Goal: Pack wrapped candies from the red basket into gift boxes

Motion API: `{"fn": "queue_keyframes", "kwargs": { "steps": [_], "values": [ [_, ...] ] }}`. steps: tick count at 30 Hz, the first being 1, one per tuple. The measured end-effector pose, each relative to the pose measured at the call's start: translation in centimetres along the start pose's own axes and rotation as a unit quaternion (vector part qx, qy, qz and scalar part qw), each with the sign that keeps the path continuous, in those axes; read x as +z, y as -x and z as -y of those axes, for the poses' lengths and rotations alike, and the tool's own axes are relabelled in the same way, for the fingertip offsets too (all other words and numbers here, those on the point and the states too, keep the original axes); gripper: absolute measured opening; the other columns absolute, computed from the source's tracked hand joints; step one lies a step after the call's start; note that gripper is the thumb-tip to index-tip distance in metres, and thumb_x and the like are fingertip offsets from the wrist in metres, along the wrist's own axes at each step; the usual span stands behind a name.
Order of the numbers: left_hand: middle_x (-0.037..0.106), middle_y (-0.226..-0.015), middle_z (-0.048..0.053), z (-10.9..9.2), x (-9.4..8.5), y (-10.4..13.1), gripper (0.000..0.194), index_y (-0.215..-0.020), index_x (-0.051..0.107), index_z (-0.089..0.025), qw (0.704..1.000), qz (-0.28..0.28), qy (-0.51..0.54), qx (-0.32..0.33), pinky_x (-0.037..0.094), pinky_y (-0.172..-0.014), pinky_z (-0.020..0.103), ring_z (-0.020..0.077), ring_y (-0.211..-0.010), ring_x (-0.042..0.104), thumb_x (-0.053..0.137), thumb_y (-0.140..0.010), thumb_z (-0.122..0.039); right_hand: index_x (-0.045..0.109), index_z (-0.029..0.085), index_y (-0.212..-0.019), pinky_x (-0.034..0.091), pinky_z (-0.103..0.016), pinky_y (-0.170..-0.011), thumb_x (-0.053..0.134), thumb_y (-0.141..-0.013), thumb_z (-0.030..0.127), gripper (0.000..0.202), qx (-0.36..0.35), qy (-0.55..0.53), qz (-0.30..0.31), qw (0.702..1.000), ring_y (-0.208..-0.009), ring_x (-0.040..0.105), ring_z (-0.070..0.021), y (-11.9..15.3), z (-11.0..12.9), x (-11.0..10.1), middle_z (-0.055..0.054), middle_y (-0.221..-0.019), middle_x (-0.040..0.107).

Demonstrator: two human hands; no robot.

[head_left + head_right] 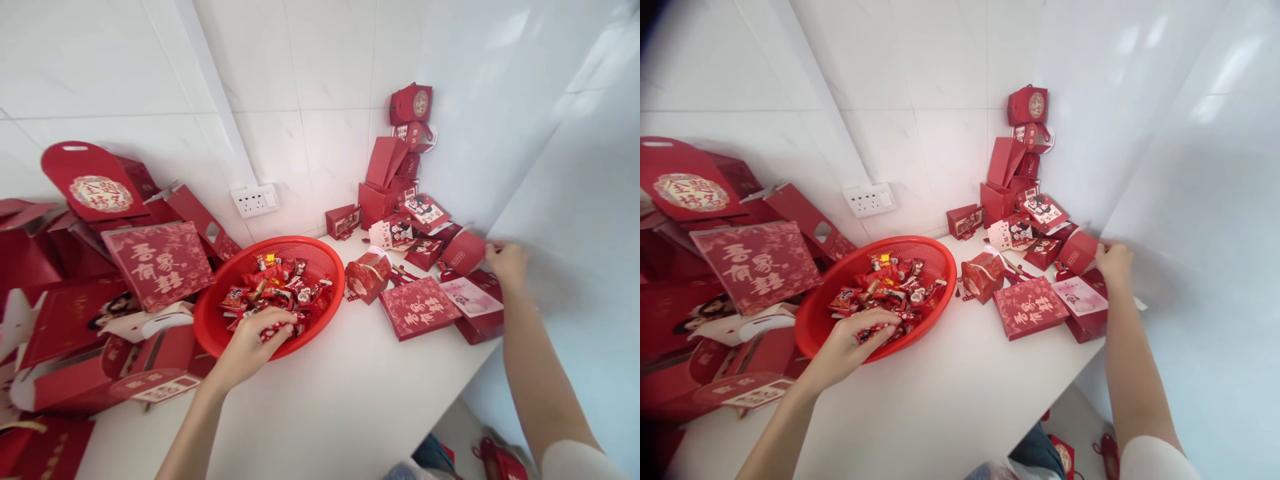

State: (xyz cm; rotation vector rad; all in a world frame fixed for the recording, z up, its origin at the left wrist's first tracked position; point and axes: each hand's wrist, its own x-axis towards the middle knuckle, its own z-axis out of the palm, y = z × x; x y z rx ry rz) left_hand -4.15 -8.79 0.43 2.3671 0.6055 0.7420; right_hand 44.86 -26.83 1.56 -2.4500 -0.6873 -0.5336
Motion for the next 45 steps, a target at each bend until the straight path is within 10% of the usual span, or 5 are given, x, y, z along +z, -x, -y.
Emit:
{"fn": "queue_keyframes", "kwargs": {
  "steps": [8,16,26,36,45],
  "values": [
    [0.078,-0.096,0.008,0.0,-0.1,0.1,0.023,-0.091,0.076,-0.019,1.000,0.005,0.004,-0.014,0.061,-0.084,0.029,0.0207,-0.089,0.074,0.060,-0.091,-0.036,0.077,0.010,-0.107,0.043,-0.032,-0.072,0.052,-0.084,0.018,0.036,0.042,-0.052,-0.016,0.998,-0.070,0.060,-0.0221,1.8,3.7,-5.4,-0.014,-0.082,0.074],
    [0.071,-0.125,0.013,-4.1,1.4,0.9,0.028,-0.119,0.070,-0.019,0.997,-0.047,0.054,0.025,0.054,-0.103,0.037,0.0243,-0.119,0.066,0.060,-0.096,-0.032,0.081,0.022,-0.090,0.038,-0.026,-0.052,0.060,-0.084,0.031,0.025,-0.229,-0.261,0.067,0.935,-0.048,0.049,-0.0121,9.6,11.1,-11.5,-0.001,-0.064,0.072],
    [0.045,-0.158,0.011,-9.5,1.1,4.2,0.068,-0.157,0.031,-0.026,0.997,0.019,0.030,-0.062,0.048,-0.112,0.039,0.0268,-0.139,0.051,0.060,-0.097,-0.036,0.076,0.025,-0.101,0.051,-0.026,-0.054,0.053,-0.097,0.031,0.025,-0.341,-0.343,0.343,0.805,-0.053,0.065,-0.0130,17.4,15.4,-8.8,-0.001,-0.082,0.077],
    [0.059,-0.135,0.012,-8.2,0.2,4.4,0.028,-0.094,0.066,-0.019,0.995,0.096,-0.033,-0.024,0.054,-0.095,0.032,0.0270,-0.139,0.051,0.048,-0.084,0.000,0.069,0.027,-0.105,0.057,-0.031,-0.068,0.056,-0.094,0.035,0.018,-0.400,-0.251,0.400,0.785,-0.078,0.072,-0.0204,19.2,14.5,-7.4,-0.004,-0.102,0.076],
    [0.064,-0.136,0.011,-7.3,0.4,4.4,0.043,-0.104,0.076,-0.020,0.984,0.159,-0.082,0.024,0.054,-0.095,0.034,0.0265,-0.121,0.066,0.045,-0.084,0.003,0.062,0.028,-0.128,0.054,-0.047,-0.097,0.062,-0.083,0.029,0.046,-0.393,-0.225,0.437,0.777,-0.122,0.064,-0.0333,21.9,13.9,-5.5,-0.011,-0.136,0.065]
  ]
}}
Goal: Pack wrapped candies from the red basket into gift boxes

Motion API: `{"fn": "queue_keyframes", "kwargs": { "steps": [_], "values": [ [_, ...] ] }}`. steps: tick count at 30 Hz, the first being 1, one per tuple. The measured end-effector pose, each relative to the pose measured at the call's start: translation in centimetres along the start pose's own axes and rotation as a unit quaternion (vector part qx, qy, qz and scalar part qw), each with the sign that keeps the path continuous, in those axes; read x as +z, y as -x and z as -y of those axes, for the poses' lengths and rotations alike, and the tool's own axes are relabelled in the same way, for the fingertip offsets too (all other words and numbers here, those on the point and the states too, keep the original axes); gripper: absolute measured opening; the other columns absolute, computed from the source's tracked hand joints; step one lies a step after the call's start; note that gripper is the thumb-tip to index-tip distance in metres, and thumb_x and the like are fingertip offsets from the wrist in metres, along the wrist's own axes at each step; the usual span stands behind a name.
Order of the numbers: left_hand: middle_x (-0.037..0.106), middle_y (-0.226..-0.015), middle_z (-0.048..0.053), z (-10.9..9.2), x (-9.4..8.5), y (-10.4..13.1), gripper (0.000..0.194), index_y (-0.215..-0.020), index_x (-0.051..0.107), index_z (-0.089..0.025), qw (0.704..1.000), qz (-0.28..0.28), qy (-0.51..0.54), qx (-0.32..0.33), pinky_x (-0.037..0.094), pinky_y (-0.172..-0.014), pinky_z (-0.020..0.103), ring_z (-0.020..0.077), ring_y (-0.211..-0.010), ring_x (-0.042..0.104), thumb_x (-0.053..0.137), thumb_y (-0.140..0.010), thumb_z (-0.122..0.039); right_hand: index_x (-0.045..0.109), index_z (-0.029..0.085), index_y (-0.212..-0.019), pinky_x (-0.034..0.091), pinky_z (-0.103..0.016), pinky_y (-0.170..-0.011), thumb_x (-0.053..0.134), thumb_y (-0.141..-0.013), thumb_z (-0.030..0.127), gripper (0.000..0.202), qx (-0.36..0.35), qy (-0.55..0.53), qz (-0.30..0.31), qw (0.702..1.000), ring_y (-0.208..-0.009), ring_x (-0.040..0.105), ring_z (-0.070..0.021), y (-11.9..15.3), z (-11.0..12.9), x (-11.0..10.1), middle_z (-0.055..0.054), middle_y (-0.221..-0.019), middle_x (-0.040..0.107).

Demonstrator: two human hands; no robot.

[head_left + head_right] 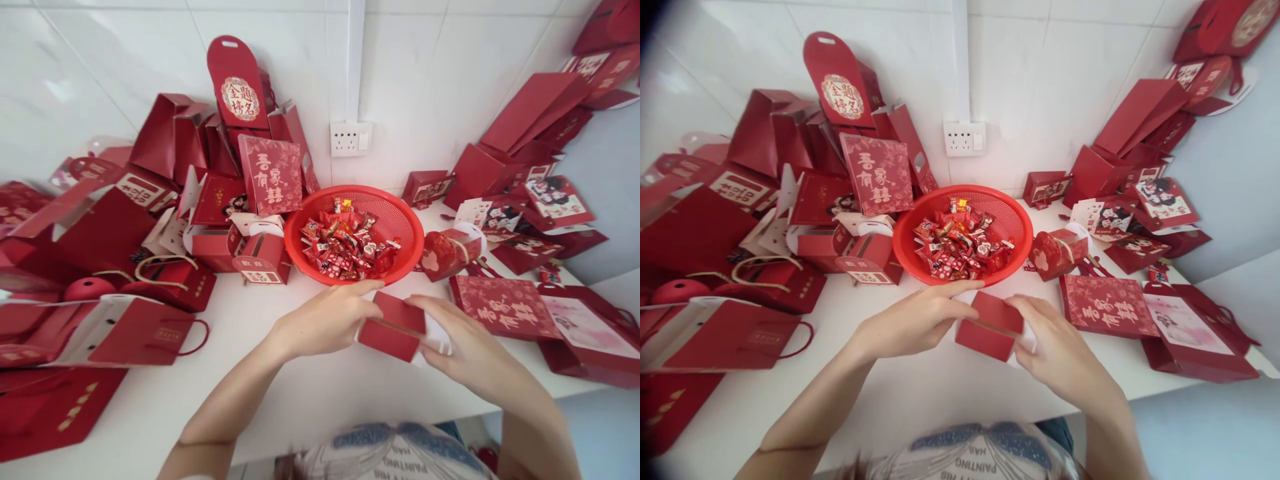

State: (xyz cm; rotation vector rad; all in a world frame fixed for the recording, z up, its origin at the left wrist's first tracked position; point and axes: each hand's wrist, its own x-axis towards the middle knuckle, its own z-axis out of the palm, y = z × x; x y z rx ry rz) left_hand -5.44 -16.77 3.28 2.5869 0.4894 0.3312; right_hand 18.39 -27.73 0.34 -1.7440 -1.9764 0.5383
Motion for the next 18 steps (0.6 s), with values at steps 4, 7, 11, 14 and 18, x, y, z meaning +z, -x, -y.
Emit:
{"fn": "queue_keyframes", "kwargs": {
  "steps": [4,7,11,14,18],
  "values": [
    [0.059,-0.145,0.011,0.5,-0.1,-0.1,0.042,-0.094,0.077,-0.020,1.000,0.015,-0.019,-0.007,0.055,-0.091,0.033,0.0274,-0.121,0.066,0.046,-0.081,0.006,0.068,0.027,-0.113,0.057,-0.039,-0.081,0.062,-0.087,0.031,0.027,0.029,-0.041,0.040,0.998,-0.093,0.073,-0.0279,-0.8,1.1,0.1,-0.006,-0.108,0.076],
    [0.063,-0.138,0.014,0.8,-0.4,-0.2,0.034,-0.077,0.072,-0.016,1.000,0.025,0.010,-0.006,0.054,-0.087,0.032,0.0273,-0.118,0.068,0.045,-0.081,0.005,0.069,0.026,-0.108,0.058,-0.035,-0.077,0.058,-0.091,0.030,0.020,0.014,-0.098,0.064,0.993,-0.086,0.073,-0.0242,-1.0,1.3,0.2,-0.004,-0.100,0.076],
    [0.073,-0.110,0.011,0.6,-1.1,-0.1,0.028,-0.067,0.065,-0.017,0.996,0.043,0.075,0.023,0.052,-0.084,0.027,0.0269,-0.125,0.064,0.049,-0.077,0.003,0.066,0.024,-0.104,0.057,-0.030,-0.073,0.051,-0.098,0.038,0.022,0.046,-0.169,0.073,0.982,-0.089,0.073,-0.0215,-0.6,0.7,0.4,-0.005,-0.102,0.074],
    [0.073,-0.104,0.012,0.2,-1.3,-0.1,0.024,-0.065,0.061,-0.018,0.994,0.063,0.092,0.019,0.052,-0.085,0.026,0.0275,-0.135,0.057,0.053,-0.081,-0.001,0.064,0.022,-0.098,0.057,-0.028,-0.068,0.050,-0.099,0.041,0.024,0.064,-0.196,0.073,0.976,-0.085,0.072,-0.0209,-0.4,0.1,0.5,-0.005,-0.095,0.072],
    [0.075,-0.095,0.010,-0.1,-1.1,-0.3,0.037,-0.061,0.057,-0.020,0.992,0.084,0.096,-0.008,0.051,-0.085,0.027,0.0267,-0.134,0.058,0.054,-0.098,-0.024,0.062,0.020,-0.084,0.058,-0.029,-0.065,0.051,-0.097,0.046,0.031,0.068,-0.248,0.069,0.964,-0.074,0.069,-0.0193,-0.3,-0.5,1.0,-0.002,-0.081,0.064]
  ]
}}
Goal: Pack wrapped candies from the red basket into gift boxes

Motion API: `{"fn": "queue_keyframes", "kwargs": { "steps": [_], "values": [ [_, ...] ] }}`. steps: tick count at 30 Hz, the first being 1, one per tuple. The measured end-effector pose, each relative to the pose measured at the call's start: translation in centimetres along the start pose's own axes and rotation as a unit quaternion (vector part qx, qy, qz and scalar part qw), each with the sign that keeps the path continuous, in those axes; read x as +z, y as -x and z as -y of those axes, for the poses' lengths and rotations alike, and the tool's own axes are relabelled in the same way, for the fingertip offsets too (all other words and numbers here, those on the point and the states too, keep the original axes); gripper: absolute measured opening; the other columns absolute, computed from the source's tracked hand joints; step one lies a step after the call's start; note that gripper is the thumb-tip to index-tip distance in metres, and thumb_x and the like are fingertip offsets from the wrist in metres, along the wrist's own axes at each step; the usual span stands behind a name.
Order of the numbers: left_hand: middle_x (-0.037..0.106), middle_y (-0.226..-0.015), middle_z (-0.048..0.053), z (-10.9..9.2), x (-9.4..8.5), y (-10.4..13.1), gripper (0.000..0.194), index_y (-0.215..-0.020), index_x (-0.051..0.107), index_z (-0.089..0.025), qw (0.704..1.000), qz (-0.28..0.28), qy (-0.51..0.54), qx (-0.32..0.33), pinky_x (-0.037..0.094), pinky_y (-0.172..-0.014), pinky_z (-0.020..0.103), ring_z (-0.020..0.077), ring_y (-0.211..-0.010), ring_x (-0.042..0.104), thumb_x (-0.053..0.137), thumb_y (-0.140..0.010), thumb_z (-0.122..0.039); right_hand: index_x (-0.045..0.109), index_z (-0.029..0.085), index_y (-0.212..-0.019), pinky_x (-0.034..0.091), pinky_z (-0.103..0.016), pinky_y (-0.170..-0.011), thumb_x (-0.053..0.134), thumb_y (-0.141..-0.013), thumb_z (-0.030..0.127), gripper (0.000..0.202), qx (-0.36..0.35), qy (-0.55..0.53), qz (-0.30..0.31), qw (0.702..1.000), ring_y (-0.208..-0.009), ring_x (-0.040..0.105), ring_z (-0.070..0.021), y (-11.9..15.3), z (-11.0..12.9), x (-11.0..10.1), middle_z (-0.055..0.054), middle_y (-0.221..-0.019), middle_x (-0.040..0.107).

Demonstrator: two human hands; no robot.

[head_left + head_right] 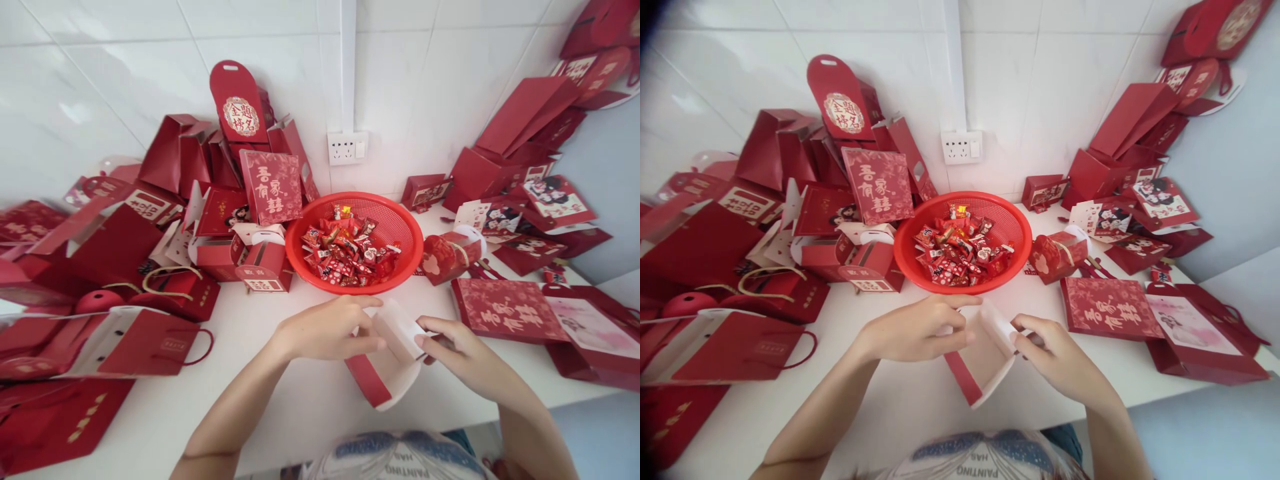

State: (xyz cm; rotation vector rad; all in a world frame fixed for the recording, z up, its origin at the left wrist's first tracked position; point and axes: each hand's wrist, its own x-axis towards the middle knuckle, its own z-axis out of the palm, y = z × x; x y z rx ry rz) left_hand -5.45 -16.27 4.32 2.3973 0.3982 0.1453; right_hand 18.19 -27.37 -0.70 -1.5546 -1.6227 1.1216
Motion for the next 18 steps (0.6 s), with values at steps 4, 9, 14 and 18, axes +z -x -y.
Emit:
{"fn": "queue_keyframes", "kwargs": {
  "steps": [4,9,14,18],
  "values": [
    [0.078,-0.096,0.009,0.4,0.0,0.1,0.029,-0.066,0.064,-0.020,0.999,0.022,0.030,-0.021,0.050,-0.091,0.026,0.0254,-0.137,0.056,0.064,-0.094,-0.027,0.062,0.019,-0.082,0.060,-0.030,-0.067,0.053,-0.095,0.052,0.037,0.005,-0.072,0.034,0.997,-0.077,0.068,-0.0196,-0.2,-0.7,0.1,-0.003,-0.081,0.065],
    [0.062,-0.144,0.012,1.6,-0.7,2.1,0.027,-0.104,0.073,-0.021,0.998,0.025,0.047,-0.033,0.046,-0.107,0.032,0.0271,-0.142,0.050,0.080,-0.079,-0.025,0.065,0.019,-0.094,0.062,-0.033,-0.071,0.061,-0.091,0.057,0.039,0.024,-0.143,0.036,0.989,-0.082,0.071,-0.0208,-0.1,-1.5,0.3,-0.006,-0.093,0.070],
    [0.054,-0.152,0.010,3.2,-0.2,5.3,0.069,-0.135,0.062,-0.027,0.991,0.002,0.080,-0.104,0.043,-0.113,0.041,0.0295,-0.138,0.053,0.087,-0.070,-0.029,0.064,0.019,-0.095,0.060,-0.033,-0.070,0.060,-0.091,0.058,0.039,0.040,-0.158,0.052,0.985,-0.075,0.072,-0.0206,0.0,-2.5,0.9,-0.005,-0.087,0.071],
    [0.059,-0.145,0.009,4.4,1.8,7.1,0.086,-0.148,0.049,-0.030,0.968,-0.011,0.161,-0.190,0.050,-0.105,0.039,0.0256,-0.120,0.064,0.086,-0.071,-0.031,0.060,0.021,-0.108,0.057,-0.034,-0.071,0.062,-0.089,0.053,0.037,0.025,-0.102,0.001,0.994,-0.076,0.070,-0.0203,-0.2,-3.3,1.4,-0.004,-0.089,0.069]
  ]
}}
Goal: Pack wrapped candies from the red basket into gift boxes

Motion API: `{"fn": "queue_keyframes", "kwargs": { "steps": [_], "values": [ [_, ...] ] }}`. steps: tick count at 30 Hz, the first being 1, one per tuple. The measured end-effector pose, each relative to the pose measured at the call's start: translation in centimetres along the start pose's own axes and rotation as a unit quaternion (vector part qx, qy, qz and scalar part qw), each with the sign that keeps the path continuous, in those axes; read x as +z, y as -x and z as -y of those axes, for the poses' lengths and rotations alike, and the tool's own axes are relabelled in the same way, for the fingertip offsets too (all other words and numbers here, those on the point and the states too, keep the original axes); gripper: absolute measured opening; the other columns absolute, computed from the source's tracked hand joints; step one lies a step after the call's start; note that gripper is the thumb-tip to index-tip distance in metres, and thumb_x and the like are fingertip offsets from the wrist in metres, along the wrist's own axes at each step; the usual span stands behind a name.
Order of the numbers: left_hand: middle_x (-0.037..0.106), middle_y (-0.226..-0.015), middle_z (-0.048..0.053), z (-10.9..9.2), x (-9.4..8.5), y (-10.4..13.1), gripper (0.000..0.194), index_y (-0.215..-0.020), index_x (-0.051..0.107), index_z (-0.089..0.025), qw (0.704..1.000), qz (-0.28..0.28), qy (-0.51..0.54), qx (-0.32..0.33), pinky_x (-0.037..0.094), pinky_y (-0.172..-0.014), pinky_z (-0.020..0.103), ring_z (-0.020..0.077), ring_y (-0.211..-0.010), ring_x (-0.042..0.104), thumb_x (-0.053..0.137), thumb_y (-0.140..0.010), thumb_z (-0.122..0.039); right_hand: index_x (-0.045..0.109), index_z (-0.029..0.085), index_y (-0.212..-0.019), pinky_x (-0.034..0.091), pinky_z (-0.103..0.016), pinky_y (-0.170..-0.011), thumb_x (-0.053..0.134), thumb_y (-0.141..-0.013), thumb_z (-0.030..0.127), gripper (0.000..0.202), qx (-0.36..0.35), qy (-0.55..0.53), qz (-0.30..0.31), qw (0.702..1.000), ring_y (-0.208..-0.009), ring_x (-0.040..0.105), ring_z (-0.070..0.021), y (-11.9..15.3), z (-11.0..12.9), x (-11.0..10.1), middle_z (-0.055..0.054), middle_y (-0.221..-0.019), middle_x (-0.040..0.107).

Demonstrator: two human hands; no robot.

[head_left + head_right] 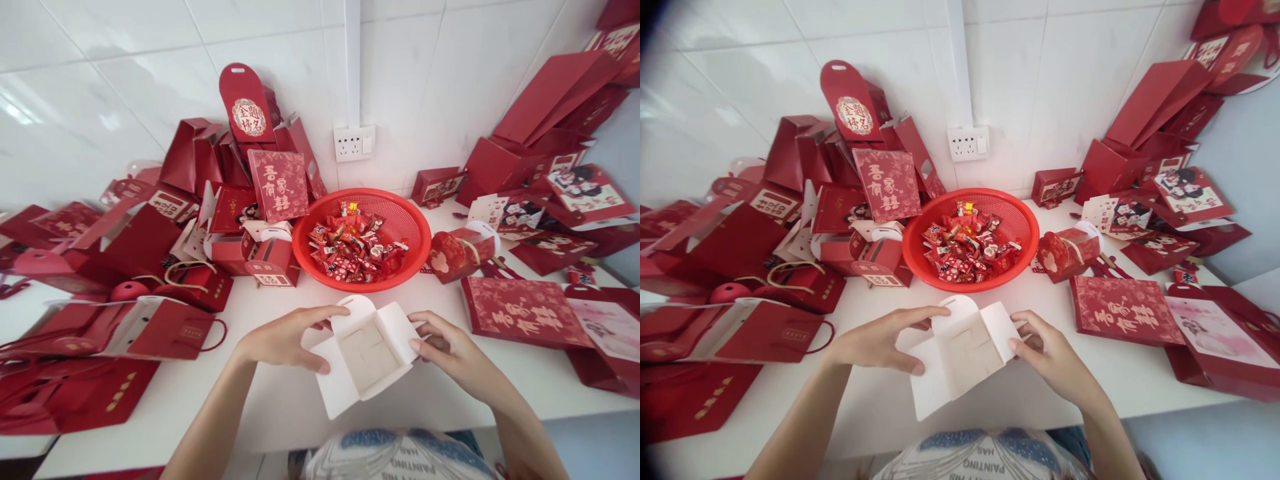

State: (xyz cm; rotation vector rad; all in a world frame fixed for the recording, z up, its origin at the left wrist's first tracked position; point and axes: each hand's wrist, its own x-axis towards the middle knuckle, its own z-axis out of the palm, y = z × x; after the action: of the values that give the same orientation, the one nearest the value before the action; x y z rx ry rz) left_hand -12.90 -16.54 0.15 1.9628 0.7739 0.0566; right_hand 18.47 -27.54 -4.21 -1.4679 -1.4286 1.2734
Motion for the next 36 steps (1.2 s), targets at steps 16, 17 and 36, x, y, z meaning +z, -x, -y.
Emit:
{"fn": "queue_keyframes", "kwargs": {
  "steps": [16,17,36],
  "values": [
    [0.061,-0.143,0.011,2.0,4.5,0.3,0.079,-0.155,0.037,-0.027,0.988,-0.154,-0.013,0.007,0.049,-0.106,0.040,0.0247,-0.115,0.065,0.073,-0.087,-0.044,0.067,0.024,-0.116,0.059,-0.031,-0.070,0.063,-0.093,0.048,0.034,-0.144,0.099,-0.169,0.970,-0.078,0.069,-0.0180,-0.7,0.5,1.7,-0.011,-0.124,0.067],
    [0.061,-0.143,0.011,2.0,4.6,0.3,0.078,-0.155,0.038,-0.027,0.987,-0.157,-0.018,0.011,0.050,-0.106,0.040,0.0244,-0.115,0.066,0.073,-0.087,-0.044,0.067,0.024,-0.117,0.060,-0.032,-0.074,0.065,-0.092,0.047,0.035,-0.151,0.101,-0.166,0.969,-0.080,0.069,-0.0182,-0.6,0.5,1.6,-0.011,-0.127,0.065],
    [0.072,-0.117,0.007,1.7,3.6,1.0,0.081,-0.153,0.042,-0.029,0.973,-0.204,-0.076,0.082,0.053,-0.100,0.037,0.0212,-0.102,0.070,0.080,-0.081,-0.039,0.056,0.032,-0.142,0.058,-0.041,-0.098,0.078,-0.082,0.050,0.067,-0.112,0.098,0.005,0.989,-0.107,0.070,-0.0252,1.2,0.3,-1.6,-0.010,-0.137,0.062]
  ]
}}
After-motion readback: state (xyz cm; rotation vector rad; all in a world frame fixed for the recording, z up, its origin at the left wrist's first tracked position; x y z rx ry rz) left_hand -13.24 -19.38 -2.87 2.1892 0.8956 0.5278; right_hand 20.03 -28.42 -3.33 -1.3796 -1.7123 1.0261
